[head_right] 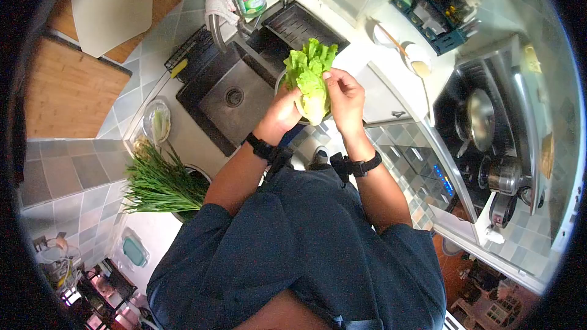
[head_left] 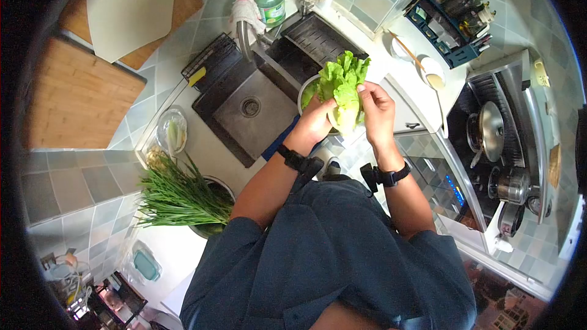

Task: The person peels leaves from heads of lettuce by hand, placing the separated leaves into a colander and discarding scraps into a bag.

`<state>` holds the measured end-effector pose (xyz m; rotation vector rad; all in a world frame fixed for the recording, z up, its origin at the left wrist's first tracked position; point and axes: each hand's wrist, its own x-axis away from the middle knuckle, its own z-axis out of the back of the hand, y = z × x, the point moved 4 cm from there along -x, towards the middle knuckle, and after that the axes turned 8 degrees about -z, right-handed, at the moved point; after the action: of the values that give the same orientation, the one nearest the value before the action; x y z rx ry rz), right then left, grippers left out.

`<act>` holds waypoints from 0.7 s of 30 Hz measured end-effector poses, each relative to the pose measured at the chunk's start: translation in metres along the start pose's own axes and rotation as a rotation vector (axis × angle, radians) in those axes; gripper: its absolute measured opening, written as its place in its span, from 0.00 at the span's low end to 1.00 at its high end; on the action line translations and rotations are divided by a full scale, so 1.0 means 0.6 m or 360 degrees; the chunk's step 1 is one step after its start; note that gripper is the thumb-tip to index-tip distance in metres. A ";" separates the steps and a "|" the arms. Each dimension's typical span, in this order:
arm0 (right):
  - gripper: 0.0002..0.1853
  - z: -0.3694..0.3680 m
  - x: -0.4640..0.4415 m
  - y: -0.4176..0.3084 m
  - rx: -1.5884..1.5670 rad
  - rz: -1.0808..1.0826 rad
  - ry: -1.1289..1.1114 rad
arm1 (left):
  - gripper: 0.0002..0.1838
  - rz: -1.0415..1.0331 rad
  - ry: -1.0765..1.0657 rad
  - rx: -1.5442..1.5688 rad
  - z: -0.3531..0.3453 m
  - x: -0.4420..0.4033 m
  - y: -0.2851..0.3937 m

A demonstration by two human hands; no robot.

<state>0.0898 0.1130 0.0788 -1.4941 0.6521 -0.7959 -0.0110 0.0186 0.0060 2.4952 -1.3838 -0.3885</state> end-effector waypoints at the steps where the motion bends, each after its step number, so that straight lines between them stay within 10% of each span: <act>1: 0.11 0.004 -0.002 0.005 -0.0043 -0.0017 0.0030 | 0.32 -0.0013 0.0027 0.0005 0.003 -0.001 -0.001; 11: 0.08 0.025 0.006 0.023 -0.0243 0.0016 0.0192 | 0.25 0.0028 0.0283 0.0200 0.014 0.011 -0.001; 21: 0.16 -0.003 0.018 0.022 -0.0345 -0.0173 -0.0469 | 0.26 0.0144 0.0107 0.0232 0.002 0.018 0.009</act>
<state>0.0956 0.1021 0.0671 -1.8146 0.4482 -0.5828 -0.0101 0.0064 0.0058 2.5217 -1.5423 -0.1894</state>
